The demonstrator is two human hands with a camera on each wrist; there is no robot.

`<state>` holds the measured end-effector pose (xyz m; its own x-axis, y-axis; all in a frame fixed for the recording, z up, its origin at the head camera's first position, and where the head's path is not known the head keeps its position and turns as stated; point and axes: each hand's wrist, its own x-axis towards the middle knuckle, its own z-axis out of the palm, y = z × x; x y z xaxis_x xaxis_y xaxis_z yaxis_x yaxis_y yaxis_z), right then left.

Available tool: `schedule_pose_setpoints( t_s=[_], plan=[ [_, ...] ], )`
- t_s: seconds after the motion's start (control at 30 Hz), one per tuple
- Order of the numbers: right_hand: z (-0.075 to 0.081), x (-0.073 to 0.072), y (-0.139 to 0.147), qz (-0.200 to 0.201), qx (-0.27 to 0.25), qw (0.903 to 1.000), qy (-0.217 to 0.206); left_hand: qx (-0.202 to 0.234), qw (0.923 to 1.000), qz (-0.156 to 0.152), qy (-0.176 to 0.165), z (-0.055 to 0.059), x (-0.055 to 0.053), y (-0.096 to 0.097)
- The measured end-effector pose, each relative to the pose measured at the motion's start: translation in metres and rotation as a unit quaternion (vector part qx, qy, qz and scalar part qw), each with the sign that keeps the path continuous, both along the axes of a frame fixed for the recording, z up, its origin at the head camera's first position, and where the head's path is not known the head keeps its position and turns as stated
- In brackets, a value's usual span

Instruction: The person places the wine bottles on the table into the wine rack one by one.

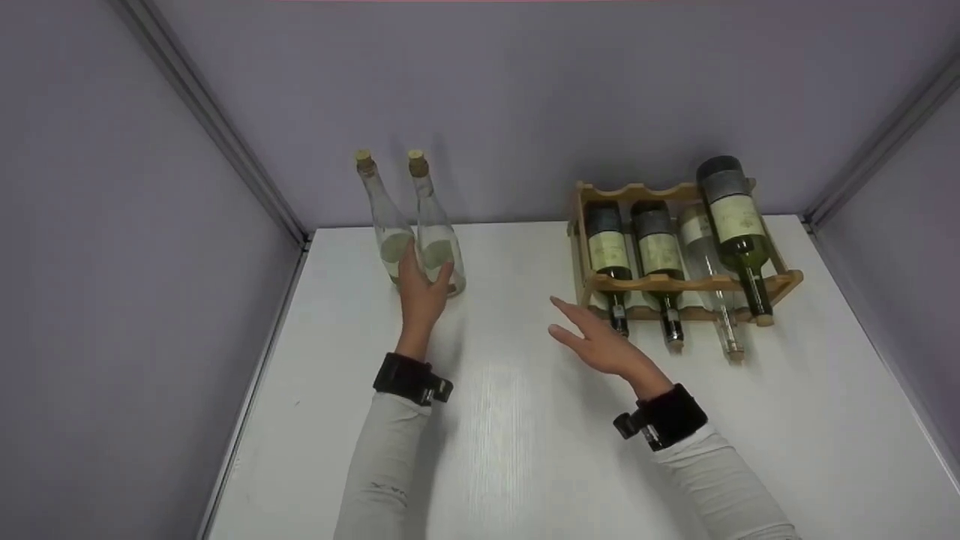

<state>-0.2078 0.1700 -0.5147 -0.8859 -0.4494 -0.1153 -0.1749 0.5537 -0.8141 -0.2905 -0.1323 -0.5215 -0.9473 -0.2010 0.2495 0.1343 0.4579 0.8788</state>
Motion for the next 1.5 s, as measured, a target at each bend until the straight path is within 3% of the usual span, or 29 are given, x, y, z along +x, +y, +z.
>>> schedule_pose_setpoints(
  t_s=[0.43,0.63,0.83,1.17,1.5],
  plan=[
    [0.003,-0.009,-0.010,-0.003,-0.033,0.9991,-0.026,-0.026,0.9991,-0.003,-0.033,0.023,-0.031,-0.005],
    [0.002,-0.011,-0.012,0.001,-0.047,0.9984,-0.030,-0.022,0.9993,-0.020,-0.023,0.027,-0.041,0.000],
    [0.001,-0.015,-0.013,-0.012,-0.058,0.9971,-0.048,-0.003,0.9993,-0.003,-0.037,0.026,-0.048,0.006],
    [-0.008,-0.018,-0.015,-0.029,-0.076,0.9941,-0.071,-0.020,0.9968,0.032,-0.071,0.019,-0.054,0.005],
    [-0.008,-0.019,-0.014,-0.055,-0.077,0.9922,-0.081,-0.005,0.9970,0.031,-0.070,0.018,-0.052,0.003]
  ],
)
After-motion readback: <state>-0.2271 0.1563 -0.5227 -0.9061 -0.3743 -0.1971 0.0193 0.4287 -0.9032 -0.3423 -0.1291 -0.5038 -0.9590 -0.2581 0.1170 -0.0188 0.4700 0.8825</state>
